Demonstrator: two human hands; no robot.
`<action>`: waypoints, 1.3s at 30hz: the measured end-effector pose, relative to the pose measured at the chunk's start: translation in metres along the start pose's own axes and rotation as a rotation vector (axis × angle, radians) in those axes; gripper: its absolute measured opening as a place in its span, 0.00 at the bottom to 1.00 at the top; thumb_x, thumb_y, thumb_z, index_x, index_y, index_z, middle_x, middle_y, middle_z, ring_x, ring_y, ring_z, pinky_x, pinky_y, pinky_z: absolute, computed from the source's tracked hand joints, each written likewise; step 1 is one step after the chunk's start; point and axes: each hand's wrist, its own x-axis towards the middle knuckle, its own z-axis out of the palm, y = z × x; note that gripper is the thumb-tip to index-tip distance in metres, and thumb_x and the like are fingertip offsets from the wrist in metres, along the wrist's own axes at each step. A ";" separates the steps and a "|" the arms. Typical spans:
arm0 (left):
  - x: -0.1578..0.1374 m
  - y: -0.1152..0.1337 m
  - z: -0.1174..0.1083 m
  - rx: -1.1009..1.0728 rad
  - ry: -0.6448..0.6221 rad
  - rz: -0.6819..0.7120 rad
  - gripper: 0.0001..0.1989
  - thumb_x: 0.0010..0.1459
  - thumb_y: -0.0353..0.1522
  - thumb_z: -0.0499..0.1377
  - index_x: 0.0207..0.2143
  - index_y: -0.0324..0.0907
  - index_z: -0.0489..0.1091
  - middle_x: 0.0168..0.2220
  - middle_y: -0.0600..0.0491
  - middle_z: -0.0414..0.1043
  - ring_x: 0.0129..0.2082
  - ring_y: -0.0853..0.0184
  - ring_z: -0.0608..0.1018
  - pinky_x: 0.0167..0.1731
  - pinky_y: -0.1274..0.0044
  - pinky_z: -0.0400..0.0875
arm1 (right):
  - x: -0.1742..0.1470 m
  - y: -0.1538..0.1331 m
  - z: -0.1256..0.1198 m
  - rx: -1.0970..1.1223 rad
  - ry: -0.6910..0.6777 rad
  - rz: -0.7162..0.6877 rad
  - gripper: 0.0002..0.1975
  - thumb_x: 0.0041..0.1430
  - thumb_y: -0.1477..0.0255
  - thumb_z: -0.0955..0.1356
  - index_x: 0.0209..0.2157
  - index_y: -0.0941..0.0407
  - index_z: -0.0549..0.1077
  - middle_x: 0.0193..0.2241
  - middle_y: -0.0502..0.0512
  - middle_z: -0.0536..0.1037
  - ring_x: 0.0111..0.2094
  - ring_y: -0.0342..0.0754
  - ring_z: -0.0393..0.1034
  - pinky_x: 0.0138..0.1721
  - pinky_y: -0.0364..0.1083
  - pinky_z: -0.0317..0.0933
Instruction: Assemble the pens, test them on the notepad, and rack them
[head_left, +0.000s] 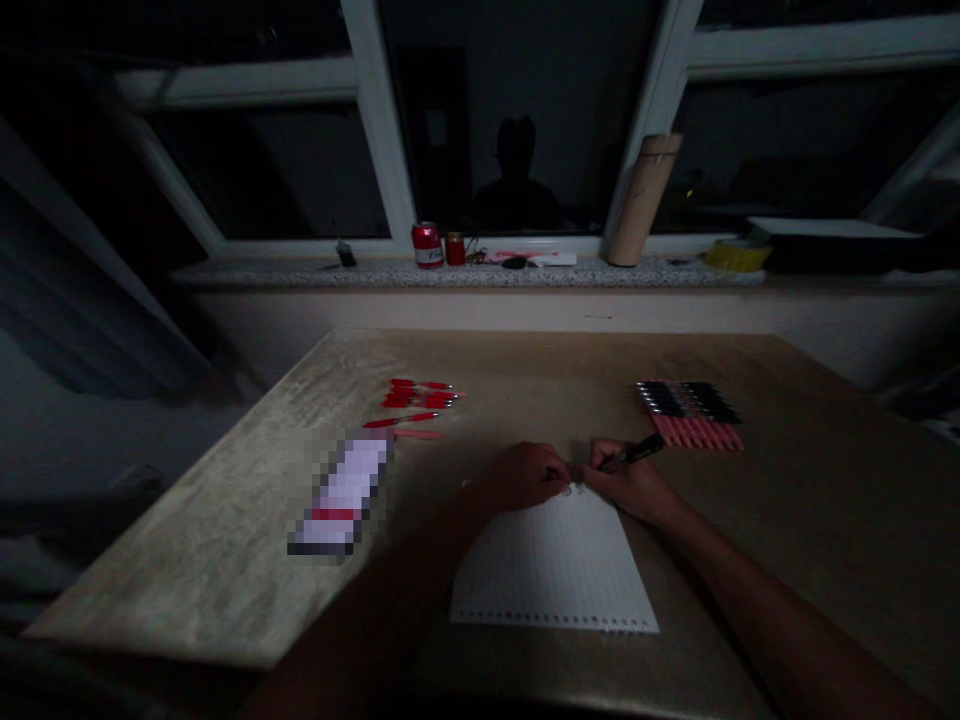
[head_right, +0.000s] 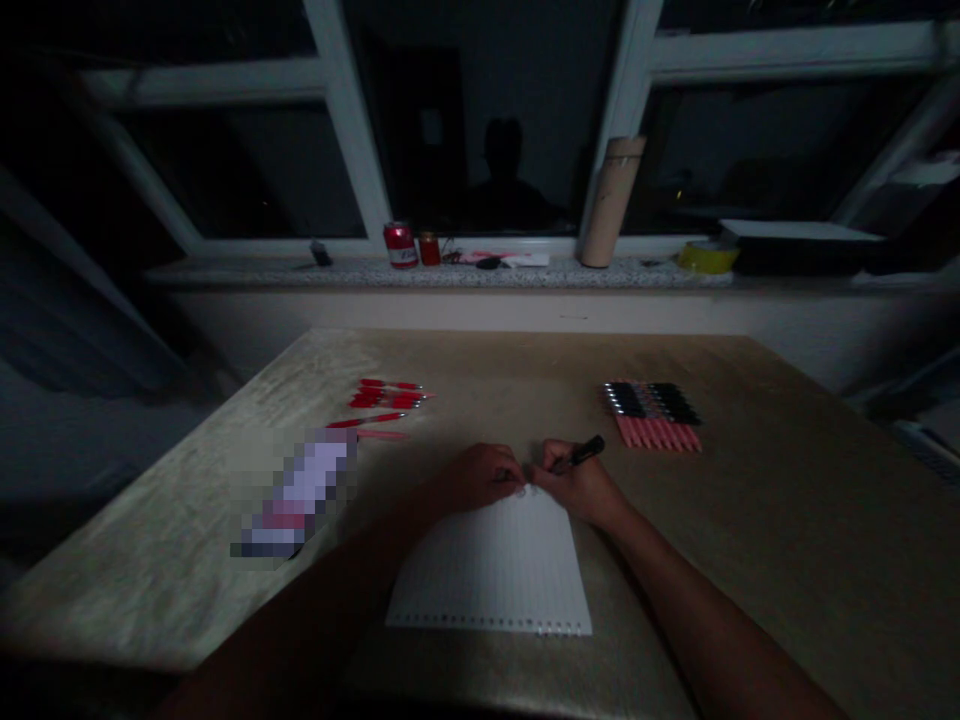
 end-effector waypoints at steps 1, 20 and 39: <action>0.000 0.000 0.000 0.003 -0.004 -0.002 0.09 0.54 0.32 0.56 0.33 0.39 0.75 0.31 0.52 0.72 0.30 0.71 0.73 0.33 0.80 0.63 | 0.000 0.000 0.000 -0.001 -0.010 0.003 0.14 0.47 0.69 0.67 0.17 0.55 0.57 0.15 0.43 0.56 0.18 0.38 0.49 0.19 0.40 0.43; 0.000 0.002 -0.001 -0.005 -0.009 -0.020 0.09 0.54 0.31 0.56 0.33 0.41 0.75 0.32 0.53 0.72 0.31 0.71 0.73 0.34 0.80 0.64 | -0.001 -0.001 -0.003 -0.004 0.012 -0.026 0.13 0.47 0.69 0.66 0.16 0.55 0.57 0.14 0.44 0.57 0.18 0.38 0.50 0.19 0.40 0.45; -0.002 0.010 -0.006 0.086 0.082 0.046 0.14 0.61 0.38 0.50 0.33 0.39 0.70 0.31 0.52 0.69 0.32 0.70 0.71 0.35 0.79 0.63 | 0.000 -0.005 -0.003 0.183 -0.002 0.107 0.18 0.47 0.55 0.70 0.25 0.57 0.70 0.17 0.49 0.69 0.19 0.41 0.59 0.19 0.41 0.51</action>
